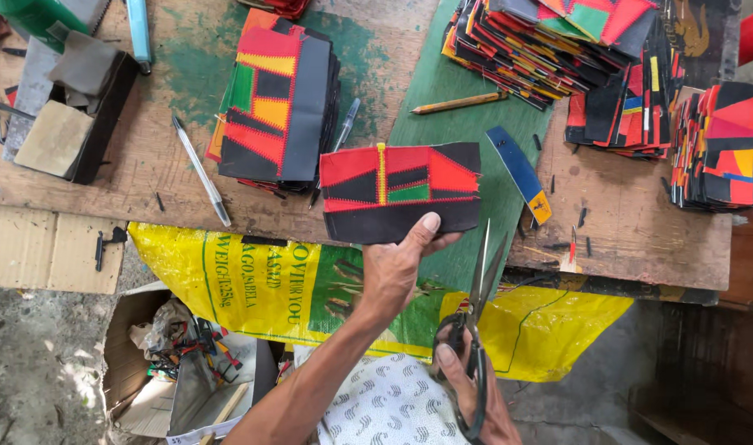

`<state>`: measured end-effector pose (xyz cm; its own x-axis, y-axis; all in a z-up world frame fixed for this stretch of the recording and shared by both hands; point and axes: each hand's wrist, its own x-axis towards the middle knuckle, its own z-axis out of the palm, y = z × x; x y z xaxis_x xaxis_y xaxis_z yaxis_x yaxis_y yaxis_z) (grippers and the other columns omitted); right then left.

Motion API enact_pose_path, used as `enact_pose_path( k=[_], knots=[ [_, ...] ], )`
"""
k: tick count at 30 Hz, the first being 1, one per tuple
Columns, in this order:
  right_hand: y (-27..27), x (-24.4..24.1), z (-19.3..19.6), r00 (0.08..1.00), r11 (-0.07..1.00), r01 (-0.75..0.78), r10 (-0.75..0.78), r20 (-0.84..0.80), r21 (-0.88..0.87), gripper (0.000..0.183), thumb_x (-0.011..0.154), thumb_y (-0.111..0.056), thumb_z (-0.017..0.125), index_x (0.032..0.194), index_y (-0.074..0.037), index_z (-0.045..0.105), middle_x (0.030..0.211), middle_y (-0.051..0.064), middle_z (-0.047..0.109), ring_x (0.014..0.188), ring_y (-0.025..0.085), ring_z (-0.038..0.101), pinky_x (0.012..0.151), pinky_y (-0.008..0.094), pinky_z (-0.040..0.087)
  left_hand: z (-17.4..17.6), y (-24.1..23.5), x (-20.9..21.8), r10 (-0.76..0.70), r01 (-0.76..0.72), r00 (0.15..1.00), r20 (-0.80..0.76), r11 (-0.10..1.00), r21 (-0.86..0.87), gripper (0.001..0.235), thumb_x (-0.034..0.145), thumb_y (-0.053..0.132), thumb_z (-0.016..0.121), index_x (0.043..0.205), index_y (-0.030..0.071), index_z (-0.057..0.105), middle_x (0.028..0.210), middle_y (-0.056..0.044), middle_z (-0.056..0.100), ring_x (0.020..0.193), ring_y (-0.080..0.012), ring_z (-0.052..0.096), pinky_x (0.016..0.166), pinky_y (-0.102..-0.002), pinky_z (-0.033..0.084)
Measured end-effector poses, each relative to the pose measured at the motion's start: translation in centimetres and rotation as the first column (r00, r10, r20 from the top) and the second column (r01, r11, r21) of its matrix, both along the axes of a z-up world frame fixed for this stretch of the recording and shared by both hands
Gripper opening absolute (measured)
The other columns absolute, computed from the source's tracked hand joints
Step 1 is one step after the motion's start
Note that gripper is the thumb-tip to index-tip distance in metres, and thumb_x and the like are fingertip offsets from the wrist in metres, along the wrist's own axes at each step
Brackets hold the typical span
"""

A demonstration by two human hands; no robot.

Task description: The person uses a pencil and a small metal template to mark lines on colorful patterned fabric pieces, then uses scissors to trim the edges. The finished pieces are stacked on the table.

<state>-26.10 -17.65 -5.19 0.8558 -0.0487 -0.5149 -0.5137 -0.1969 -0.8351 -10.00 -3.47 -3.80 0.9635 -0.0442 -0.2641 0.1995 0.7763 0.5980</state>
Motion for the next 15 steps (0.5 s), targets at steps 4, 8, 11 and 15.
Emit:
enact_pose_path(
  k=[4,8,11,15],
  knots=[
    [1.3,2.1,1.7,0.999,0.986,-0.039,0.043,0.02,-0.161,0.046,0.093,-0.046,0.059,0.114,-0.005,0.054,0.084,0.008,0.056,0.077,0.019,0.057,0.071,0.036,0.049,1.0,0.1,-1.0,-0.044,0.048,0.998,-0.055,0.996,0.072,0.03,0.099,0.007,0.064,0.125,-0.008,0.061,0.113,-0.018,0.071,0.094,-0.0314,0.076,0.083,-0.044,0.066],
    [1.7,3.9,2.5,0.998,0.983,-0.032,0.043,0.055,-0.179,0.05,0.093,-0.048,0.058,0.117,-0.004,0.055,0.083,0.01,0.058,0.073,0.021,0.061,0.069,0.037,0.053,1.4,0.5,-1.7,-0.098,0.101,0.995,-0.034,0.99,0.102,0.03,0.102,0.01,0.061,0.126,-0.008,0.06,0.114,-0.018,0.072,0.097,-0.0308,0.076,0.086,-0.042,0.067],
    [1.8,4.4,2.8,0.999,0.987,-0.03,0.035,0.03,-0.157,0.052,0.093,-0.05,0.056,0.117,-0.004,0.055,0.088,0.009,0.06,0.076,0.019,0.065,0.071,0.037,0.056,1.5,0.6,-2.0,-0.105,0.107,0.994,-0.026,0.988,0.108,0.03,0.101,0.011,0.061,0.126,-0.007,0.06,0.114,-0.017,0.072,0.098,-0.0303,0.076,0.085,-0.042,0.064],
    [1.8,4.4,2.7,0.997,0.984,-0.043,0.052,0.052,-0.171,0.052,0.092,-0.05,0.057,0.116,-0.003,0.055,0.085,0.01,0.061,0.073,0.019,0.064,0.069,0.037,0.055,1.3,0.3,-2.4,-0.092,0.094,0.995,-0.029,0.989,0.11,0.028,0.102,0.011,0.061,0.124,-0.007,0.061,0.112,-0.016,0.072,0.097,-0.0288,0.076,0.084,-0.041,0.063]
  ],
)
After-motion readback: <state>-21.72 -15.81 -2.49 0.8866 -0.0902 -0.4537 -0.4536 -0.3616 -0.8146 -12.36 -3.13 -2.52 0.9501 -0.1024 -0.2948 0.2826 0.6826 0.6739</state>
